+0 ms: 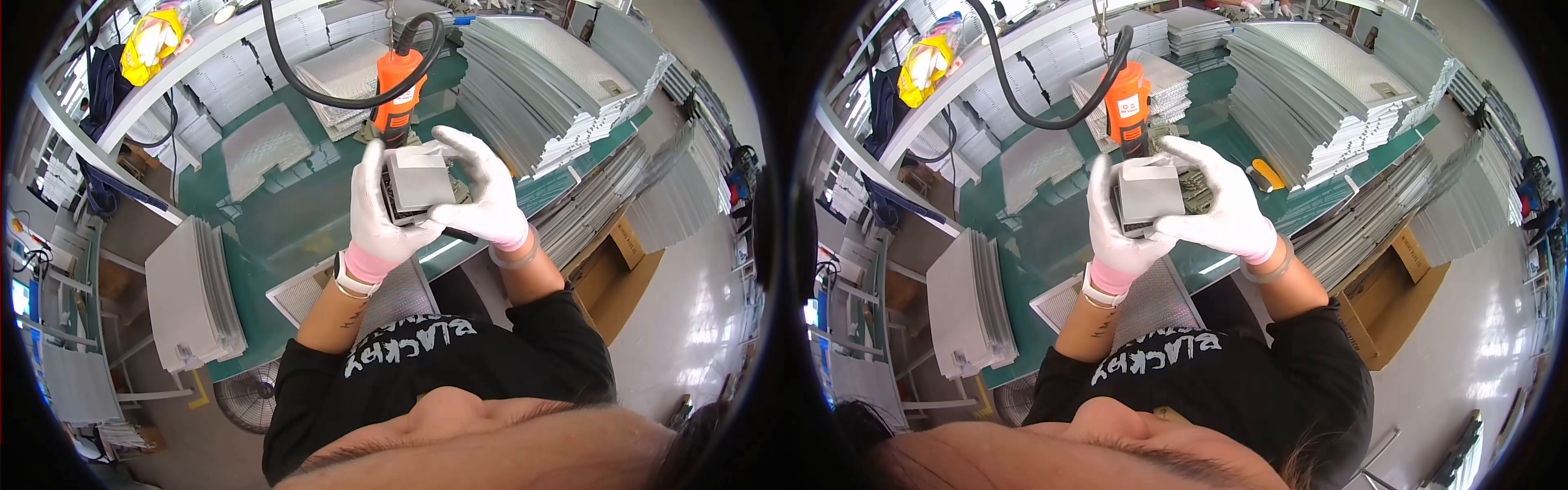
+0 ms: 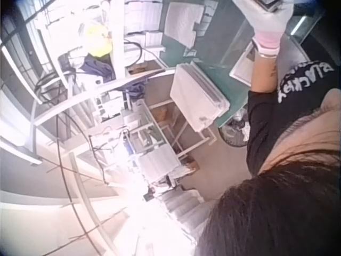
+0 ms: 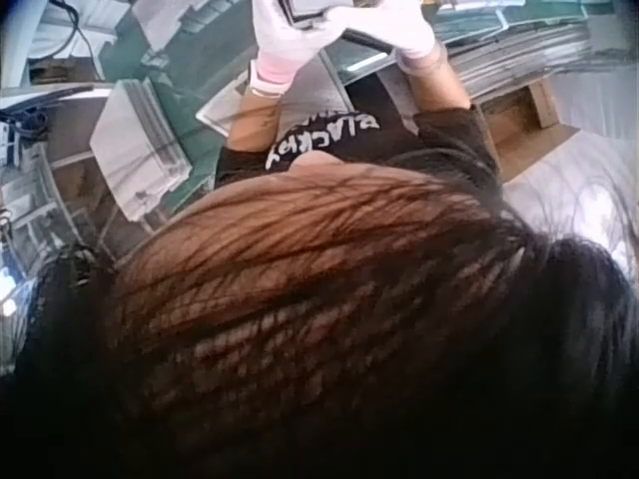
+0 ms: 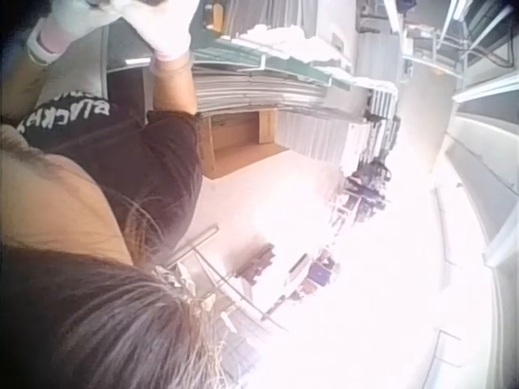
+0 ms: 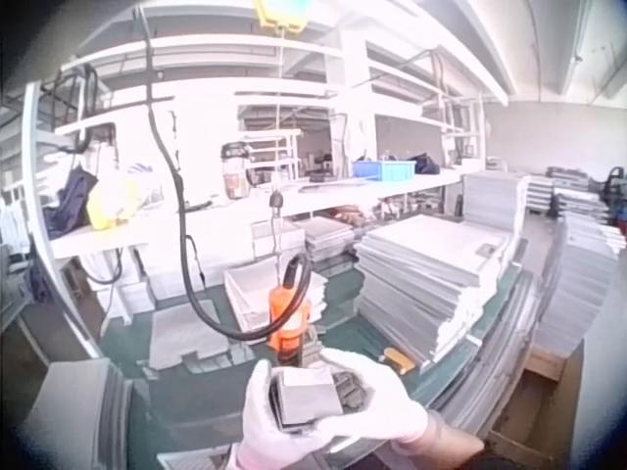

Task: Assembling metal mesh filters by fitting components into frames and securing them with a mallet and electric screwdriver.

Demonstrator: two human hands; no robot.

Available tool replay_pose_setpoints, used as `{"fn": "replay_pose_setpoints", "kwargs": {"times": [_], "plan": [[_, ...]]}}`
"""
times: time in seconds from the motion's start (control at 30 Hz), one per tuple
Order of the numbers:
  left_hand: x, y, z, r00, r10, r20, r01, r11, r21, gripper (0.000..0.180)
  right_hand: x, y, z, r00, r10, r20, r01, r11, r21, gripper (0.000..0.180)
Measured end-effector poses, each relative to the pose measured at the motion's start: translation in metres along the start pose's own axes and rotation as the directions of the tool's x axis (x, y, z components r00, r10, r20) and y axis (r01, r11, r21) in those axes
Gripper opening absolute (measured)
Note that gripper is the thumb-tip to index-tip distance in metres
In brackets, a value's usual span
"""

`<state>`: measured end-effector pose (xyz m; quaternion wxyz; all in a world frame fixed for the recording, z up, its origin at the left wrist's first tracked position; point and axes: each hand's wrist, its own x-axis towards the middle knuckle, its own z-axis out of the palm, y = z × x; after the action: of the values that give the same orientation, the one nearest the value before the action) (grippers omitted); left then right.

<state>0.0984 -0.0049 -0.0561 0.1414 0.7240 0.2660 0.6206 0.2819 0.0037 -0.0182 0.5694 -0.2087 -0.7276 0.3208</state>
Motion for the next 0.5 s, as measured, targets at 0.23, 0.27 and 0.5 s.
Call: {"fn": "replay_pose_setpoints", "kwargs": {"times": [0.23, 0.27, 0.5], "plan": [[0.001, 0.0, 0.002, 1.0, 0.015, -0.018, -0.016, 0.994, -0.106, 0.13, 0.014, -0.005, -0.015, 0.98, -0.098, 0.173, 0.123, 0.982, -0.142, 0.083], [0.002, 0.001, 0.0, 0.999, 0.032, 0.006, -0.032, 0.998, -0.063, 0.131, 0.017, -0.006, -0.018, 0.963, -0.163, 0.215, 0.205, 0.959, -0.194, 0.079], [0.002, 0.002, 0.003, 0.999, 0.036, -0.024, -0.037, 0.998, -0.05, 0.132, 0.031, -0.019, -0.025, 0.905, -0.221, 0.363, 0.32, 0.917, -0.24, 0.063]]}}
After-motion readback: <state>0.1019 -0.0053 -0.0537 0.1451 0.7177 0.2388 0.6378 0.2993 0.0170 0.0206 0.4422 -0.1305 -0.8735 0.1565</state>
